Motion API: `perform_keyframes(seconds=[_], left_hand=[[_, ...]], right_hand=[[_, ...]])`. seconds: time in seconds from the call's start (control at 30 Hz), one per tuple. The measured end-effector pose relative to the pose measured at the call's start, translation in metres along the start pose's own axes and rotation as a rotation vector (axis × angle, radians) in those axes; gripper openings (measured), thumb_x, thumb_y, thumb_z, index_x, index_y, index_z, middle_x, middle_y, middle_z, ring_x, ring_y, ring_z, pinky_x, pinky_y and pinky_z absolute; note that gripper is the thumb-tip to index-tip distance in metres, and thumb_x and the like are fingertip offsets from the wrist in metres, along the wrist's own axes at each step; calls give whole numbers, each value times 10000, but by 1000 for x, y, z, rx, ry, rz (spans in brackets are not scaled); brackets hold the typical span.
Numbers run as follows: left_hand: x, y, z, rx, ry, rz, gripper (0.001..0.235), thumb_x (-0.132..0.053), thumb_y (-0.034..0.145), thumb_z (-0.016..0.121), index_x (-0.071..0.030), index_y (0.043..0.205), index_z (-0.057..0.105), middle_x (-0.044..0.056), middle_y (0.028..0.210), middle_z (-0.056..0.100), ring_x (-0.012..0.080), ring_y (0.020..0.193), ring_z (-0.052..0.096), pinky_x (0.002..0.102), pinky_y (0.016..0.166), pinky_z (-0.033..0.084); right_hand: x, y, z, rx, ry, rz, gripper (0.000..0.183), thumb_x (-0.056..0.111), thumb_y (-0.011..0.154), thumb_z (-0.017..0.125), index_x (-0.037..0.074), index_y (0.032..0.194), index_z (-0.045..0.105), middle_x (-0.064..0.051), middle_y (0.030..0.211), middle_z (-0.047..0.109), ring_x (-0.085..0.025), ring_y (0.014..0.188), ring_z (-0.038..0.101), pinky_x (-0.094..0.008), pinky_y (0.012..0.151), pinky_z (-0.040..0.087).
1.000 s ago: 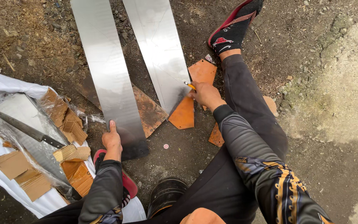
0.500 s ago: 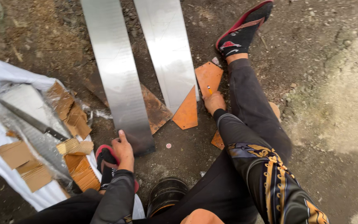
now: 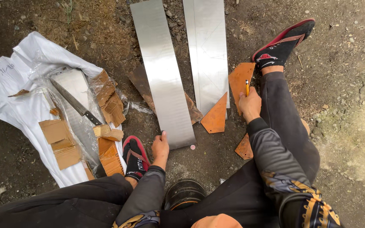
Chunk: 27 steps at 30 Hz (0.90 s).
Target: The person sits on the ground and uses a pencil and a triangular template to draw lines on two metal sheets. They repeatedly reposition the template and trace its edges to create angled cut lines on the metal surfaces.
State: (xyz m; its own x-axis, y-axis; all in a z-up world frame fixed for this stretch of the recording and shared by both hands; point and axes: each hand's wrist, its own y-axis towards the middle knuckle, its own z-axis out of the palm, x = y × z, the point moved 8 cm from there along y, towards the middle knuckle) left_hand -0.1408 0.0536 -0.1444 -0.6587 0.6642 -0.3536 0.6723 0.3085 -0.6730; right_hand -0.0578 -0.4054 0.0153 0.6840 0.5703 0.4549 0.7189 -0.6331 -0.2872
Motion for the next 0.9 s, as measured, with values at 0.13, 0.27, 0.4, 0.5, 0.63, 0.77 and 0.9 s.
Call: perform_keyframes(seconds=[0.13, 0.27, 0.4, 0.5, 0.63, 0.77, 0.9], left_hand=[[-64, -49, -69, -378, -69, 315, 666, -450, 959, 643, -15, 1434, 469, 237, 1453, 479, 414, 1379, 423, 532, 1128, 366], [-145, -99, -102, -374, 108, 900, 819, -397, 873, 708, -4, 1512, 377, 217, 1537, 400, 384, 1434, 335, 574, 1164, 248], [-152, -120, -70, 79, 197, 1082, 600, -367, 907, 700, -73, 1411, 561, 125, 1398, 595, 304, 1328, 513, 497, 1143, 347], [-113, -102, -47, 176, 112, 851, 391, -378, 1021, 653, -72, 1263, 666, 111, 1188, 712, 280, 1157, 645, 441, 1023, 491], [-54, -62, -23, 251, -799, 429, 309, -268, 1033, 640, -5, 1195, 659, 70, 1053, 752, 227, 970, 687, 393, 837, 546], [-7, -51, 3, 332, -873, 42, 302, -287, 1028, 576, -38, 1173, 666, 57, 1014, 726, 244, 883, 691, 402, 717, 509], [-10, -58, -12, 162, -283, 135, 341, -348, 1034, 626, -18, 1108, 674, 197, 1078, 711, 397, 1022, 678, 494, 833, 521]], right_hand=[[68, -70, -44, 77, -189, -287, 217, 288, 1024, 648, 98, 1116, 602, -214, 975, 713, -457, 958, 656, -566, 786, 495], [109, -140, -17, 270, -573, -627, 206, 88, 953, 595, 185, 1120, 668, -78, 970, 729, -323, 915, 725, -462, 720, 562], [138, -177, 6, 261, -623, -890, 280, 131, 871, 661, 233, 1129, 699, -23, 984, 723, -321, 954, 708, -435, 741, 577], [150, -177, 7, 217, -489, -866, 312, 162, 858, 686, 201, 1168, 686, -59, 1108, 691, -342, 949, 700, -444, 744, 578], [140, -161, 17, 144, -179, -607, 429, 241, 916, 687, 89, 1310, 614, -188, 1247, 614, -389, 902, 689, -472, 728, 559], [119, -168, 83, 363, -202, -579, 441, 337, 970, 689, 71, 1314, 613, -164, 1176, 650, -379, 987, 697, -480, 843, 560], [106, -182, 130, 416, -273, -633, 421, 321, 946, 678, 72, 1278, 611, -176, 1211, 614, -408, 963, 677, -519, 805, 541]])
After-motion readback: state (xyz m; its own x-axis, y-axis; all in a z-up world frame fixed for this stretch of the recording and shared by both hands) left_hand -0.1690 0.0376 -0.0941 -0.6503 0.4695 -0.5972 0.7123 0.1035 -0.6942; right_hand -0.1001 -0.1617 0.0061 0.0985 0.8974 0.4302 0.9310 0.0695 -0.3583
